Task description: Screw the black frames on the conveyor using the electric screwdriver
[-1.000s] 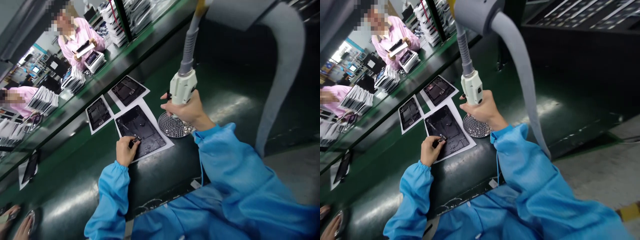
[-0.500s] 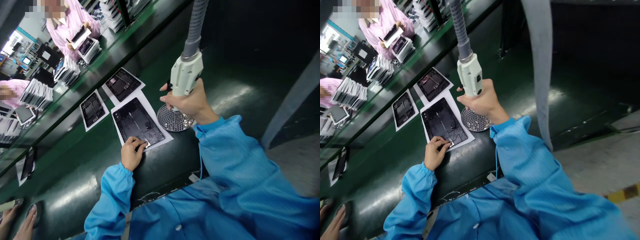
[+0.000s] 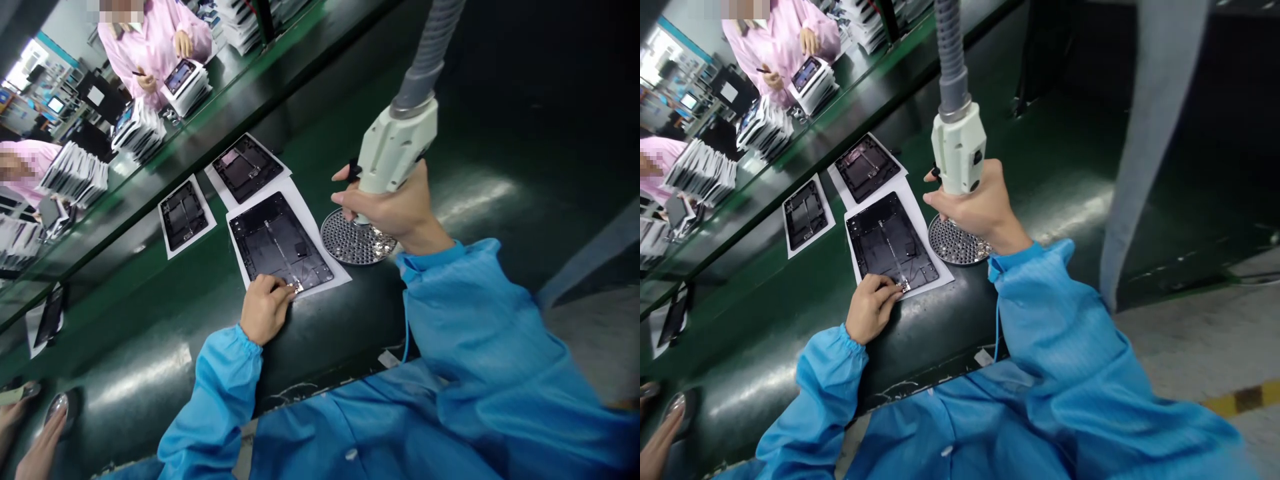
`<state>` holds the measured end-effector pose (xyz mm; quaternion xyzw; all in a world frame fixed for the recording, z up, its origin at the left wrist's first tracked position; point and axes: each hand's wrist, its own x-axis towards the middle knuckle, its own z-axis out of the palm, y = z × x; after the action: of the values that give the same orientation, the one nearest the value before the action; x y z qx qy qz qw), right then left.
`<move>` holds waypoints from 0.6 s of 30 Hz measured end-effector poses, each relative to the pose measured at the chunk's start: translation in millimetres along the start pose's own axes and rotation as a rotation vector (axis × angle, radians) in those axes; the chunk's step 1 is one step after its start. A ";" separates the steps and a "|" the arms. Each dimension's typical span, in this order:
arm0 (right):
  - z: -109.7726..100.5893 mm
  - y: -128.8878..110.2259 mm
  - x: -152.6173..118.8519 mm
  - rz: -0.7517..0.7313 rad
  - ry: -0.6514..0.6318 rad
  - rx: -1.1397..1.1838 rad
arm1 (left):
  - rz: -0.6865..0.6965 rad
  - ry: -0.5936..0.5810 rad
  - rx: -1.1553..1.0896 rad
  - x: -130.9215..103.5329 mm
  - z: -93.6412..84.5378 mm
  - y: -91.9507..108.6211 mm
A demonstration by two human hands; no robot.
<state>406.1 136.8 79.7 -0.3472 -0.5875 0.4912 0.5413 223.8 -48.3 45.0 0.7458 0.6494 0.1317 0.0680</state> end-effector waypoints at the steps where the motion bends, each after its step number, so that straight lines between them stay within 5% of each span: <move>1: -0.1 0.0 -0.8 -0.015 0.000 0.005 | 0.032 0.022 0.033 -4.0 1.0 -0.3; 7: 15.4 -5.0 -15.2 -0.073 -0.066 0.143 | -0.010 0.064 0.094 3.1 10.3 -6.2; 18: 72.1 -9.6 -60.5 0.102 -0.289 0.121 | -0.064 0.082 -0.052 10.5 23.6 -10.7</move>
<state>347.3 62.8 75.9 -0.2689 -0.6104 0.5972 0.4454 221.7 -34.7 20.7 0.7167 0.6715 0.1768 0.0645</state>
